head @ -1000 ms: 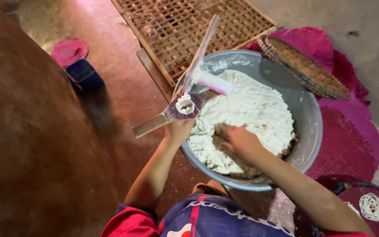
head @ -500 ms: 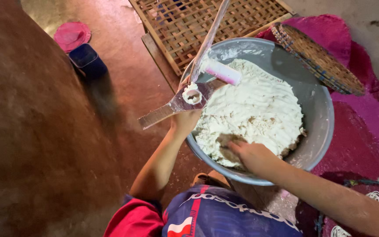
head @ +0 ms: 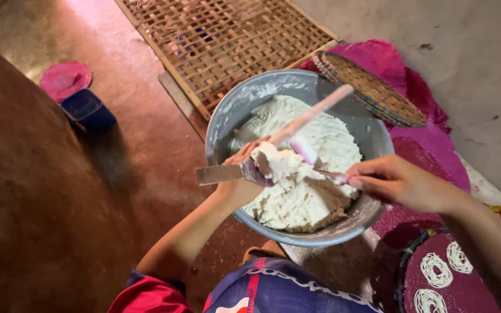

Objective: The person scoops dough from a large basin into a handheld noodle press, then squeezes the press over round pink trays to extrude noodle nests one at a time. They place the filled trays aside, cover them with woven bamboo lids, and reload the press with more dough to continue.

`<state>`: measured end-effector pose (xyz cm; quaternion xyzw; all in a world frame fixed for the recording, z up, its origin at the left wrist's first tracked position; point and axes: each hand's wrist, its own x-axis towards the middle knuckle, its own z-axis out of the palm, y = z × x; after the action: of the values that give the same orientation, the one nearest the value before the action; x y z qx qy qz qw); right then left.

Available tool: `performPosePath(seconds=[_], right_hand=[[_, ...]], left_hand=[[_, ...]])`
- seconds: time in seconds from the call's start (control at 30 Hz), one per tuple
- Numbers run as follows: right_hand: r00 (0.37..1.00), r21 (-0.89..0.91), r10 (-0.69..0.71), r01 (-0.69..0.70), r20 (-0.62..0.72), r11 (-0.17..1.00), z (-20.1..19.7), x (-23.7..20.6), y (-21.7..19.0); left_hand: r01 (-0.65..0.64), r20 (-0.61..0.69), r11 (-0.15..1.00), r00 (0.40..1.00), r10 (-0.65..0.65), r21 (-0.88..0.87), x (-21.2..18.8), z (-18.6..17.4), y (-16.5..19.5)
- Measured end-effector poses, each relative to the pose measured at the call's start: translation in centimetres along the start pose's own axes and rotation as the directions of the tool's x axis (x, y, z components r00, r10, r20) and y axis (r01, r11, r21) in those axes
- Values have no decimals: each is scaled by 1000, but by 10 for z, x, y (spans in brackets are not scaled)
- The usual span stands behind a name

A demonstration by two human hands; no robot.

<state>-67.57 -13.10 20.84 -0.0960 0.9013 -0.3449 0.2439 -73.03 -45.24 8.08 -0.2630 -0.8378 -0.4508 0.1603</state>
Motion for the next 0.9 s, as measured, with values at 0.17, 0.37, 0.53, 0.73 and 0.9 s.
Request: performPosePath(seconds=[0.17, 0.37, 0.53, 0.73, 0.9], right_hand=[[957, -589, -187, 21, -223, 808, 9, 12, -45], [925, -784, -315, 31, -212, 619, 8, 1, -93], [950, -823, -256, -4, -181, 568, 20, 12, -80], [864, -876, -499, 186, -69, 444, 72, 21, -79], [913, -805, -219, -168, -345, 570, 8, -30, -93]], left_hand=[[0, 31, 998, 1000, 2, -60, 4, 12, 23], [9, 74, 978, 997, 6, -207, 6, 5, 21], [-125, 67, 991, 990, 122, 53, 14, 11, 15], [-203, 78, 979, 976, 204, -19, -3, 28, 4], [-241, 126, 950, 968, 219, 196, 10, 27, -36]])
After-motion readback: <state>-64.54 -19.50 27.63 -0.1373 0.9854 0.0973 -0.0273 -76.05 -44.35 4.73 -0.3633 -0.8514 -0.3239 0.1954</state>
